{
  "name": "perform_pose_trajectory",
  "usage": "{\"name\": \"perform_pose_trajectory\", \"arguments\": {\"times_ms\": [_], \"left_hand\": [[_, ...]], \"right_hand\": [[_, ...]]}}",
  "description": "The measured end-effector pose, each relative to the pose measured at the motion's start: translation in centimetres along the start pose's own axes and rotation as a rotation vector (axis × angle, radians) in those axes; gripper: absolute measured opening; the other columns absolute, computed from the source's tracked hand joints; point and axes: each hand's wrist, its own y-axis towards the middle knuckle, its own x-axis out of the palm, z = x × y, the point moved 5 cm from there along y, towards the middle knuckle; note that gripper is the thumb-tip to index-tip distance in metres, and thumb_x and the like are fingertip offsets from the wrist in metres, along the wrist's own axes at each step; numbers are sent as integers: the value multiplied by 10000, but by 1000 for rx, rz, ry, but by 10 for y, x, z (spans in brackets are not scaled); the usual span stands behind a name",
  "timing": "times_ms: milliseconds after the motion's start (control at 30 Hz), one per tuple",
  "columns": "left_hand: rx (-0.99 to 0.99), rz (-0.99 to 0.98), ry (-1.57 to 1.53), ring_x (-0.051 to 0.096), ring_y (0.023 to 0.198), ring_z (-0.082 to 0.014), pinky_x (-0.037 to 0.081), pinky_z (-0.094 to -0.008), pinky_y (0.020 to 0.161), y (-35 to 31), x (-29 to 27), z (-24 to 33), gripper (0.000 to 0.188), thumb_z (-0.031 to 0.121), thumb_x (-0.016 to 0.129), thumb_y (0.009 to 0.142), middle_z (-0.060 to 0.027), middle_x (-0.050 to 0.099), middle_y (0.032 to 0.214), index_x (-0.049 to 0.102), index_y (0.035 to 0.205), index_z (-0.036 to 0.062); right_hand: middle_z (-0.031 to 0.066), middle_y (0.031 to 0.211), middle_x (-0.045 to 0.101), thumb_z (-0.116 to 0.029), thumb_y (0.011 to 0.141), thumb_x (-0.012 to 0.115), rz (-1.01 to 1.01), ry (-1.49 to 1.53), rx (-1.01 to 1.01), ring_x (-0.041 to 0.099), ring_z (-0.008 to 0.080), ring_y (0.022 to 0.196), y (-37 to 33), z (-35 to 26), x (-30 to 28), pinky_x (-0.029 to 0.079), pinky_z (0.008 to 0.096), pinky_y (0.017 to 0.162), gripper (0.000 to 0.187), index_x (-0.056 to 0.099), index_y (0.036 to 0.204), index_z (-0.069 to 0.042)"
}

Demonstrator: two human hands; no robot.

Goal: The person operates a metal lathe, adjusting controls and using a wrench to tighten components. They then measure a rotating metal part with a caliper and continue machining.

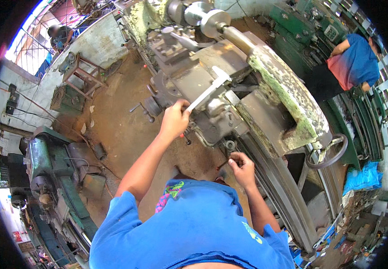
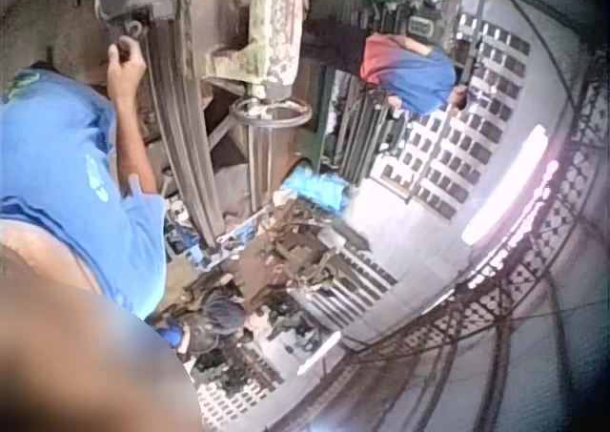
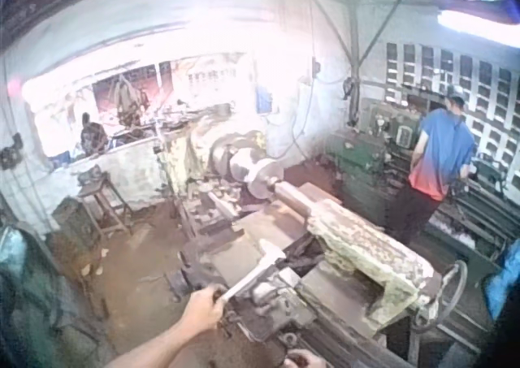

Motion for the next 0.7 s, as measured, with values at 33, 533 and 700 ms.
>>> {"name": "perform_pose_trajectory", "arguments": {"times_ms": [33,533,700], "left_hand": [[-54,-8,1,650,899,-421,509,-461,780,13,-4,-12,181,114,647,863,-247,662,886,606,1006,12],[253,-175,-65,641,926,-416,507,-481,799,44,-27,-61,299,139,707,822,-223,664,960,546,1034,2],[308,-164,-34,615,961,-399,490,-458,837,25,-81,-91,290,150,715,812,-220,637,968,572,1006,-11]], "right_hand": [[115,898,705,-65,827,702,-12,-61,43,670,170,852,-4,22,13,521,308,782,204,674,1011,19],[305,1386,461,-377,737,783,437,-685,643,528,419,1223,-38,242,129,440,434,1017,748,516,1283,59],[346,1468,325,-386,742,744,316,-730,684,434,458,1302,-20,283,183,366,420,1103,1058,138,1443,128]]}}
